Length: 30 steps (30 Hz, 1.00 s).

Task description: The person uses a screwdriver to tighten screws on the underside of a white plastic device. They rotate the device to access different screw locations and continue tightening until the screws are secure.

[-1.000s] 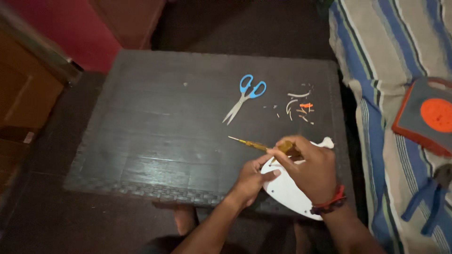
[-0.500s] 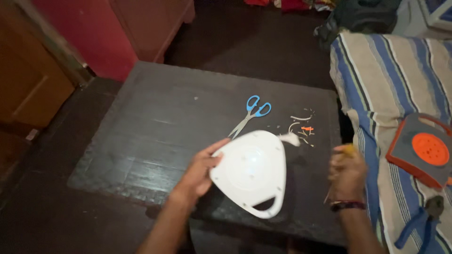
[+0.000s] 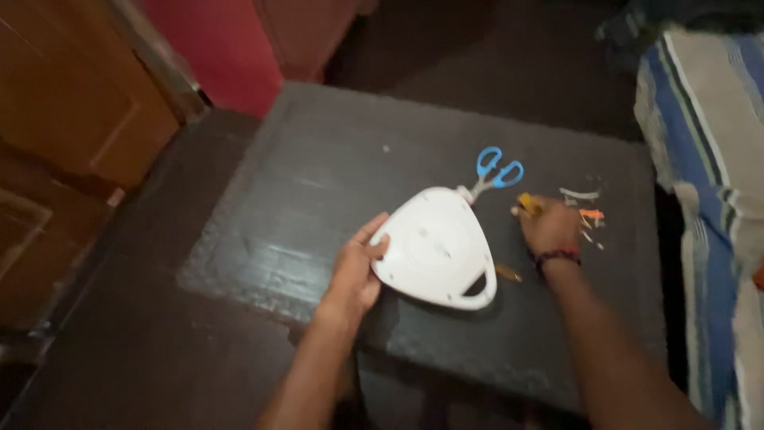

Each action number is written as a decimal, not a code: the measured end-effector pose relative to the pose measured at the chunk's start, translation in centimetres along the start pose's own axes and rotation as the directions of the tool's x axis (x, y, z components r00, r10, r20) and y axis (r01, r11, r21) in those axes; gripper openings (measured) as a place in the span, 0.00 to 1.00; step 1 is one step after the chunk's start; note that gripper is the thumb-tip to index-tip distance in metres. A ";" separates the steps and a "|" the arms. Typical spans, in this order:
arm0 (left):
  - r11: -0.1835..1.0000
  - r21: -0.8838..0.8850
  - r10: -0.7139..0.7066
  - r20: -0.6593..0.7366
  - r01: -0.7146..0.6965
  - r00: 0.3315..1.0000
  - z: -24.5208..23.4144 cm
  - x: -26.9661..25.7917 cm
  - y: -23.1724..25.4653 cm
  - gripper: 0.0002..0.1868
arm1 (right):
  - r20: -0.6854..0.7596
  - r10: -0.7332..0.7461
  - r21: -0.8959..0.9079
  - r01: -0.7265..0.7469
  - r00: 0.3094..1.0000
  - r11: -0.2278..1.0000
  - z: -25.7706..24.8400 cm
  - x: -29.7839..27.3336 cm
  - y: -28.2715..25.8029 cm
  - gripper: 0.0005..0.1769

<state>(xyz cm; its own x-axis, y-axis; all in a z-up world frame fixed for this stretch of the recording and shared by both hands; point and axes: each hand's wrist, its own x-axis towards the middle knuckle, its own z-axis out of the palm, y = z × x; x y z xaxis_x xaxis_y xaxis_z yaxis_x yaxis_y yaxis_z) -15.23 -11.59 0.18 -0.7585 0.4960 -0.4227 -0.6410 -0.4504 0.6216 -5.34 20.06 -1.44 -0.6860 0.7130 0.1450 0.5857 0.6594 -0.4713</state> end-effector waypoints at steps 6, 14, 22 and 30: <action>0.998 0.017 -0.061 0.044 0.060 0.997 -0.2 -0.8 -0.9 0.27 | -0.005 -0.018 -0.145 0.017 1.000 0.989 0.6 0.2 -0.7 0.15; 0.991 -0.132 0.034 0.007 -0.033 0.999 -0.2 -0.5 1.0 0.26 | 0.380 -0.049 0.183 -0.023 0.924 0.983 -1.7 -5.8 -3.4 0.12; 0.990 -0.135 0.045 -0.037 -0.050 0.998 -2.0 -0.2 1.3 0.26 | 0.165 0.027 0.197 -0.060 0.986 0.978 -2.0 -10.6 -5.8 0.11; 0.993 0.088 -0.081 0.039 0.078 0.996 -2.6 0.0 0.9 0.25 | 0.241 0.159 0.292 -0.228 0.957 0.929 -8.3 -15.2 -5.3 0.14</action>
<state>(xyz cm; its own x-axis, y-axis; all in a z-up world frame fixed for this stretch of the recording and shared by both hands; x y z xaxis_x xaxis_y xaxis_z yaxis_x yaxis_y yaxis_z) -16.08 -13.92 -0.93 -0.6985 0.5599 -0.4457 -0.6852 -0.3434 0.6424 5.51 7.72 6.04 -0.6673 0.7304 -0.1457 0.5746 0.3803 -0.7247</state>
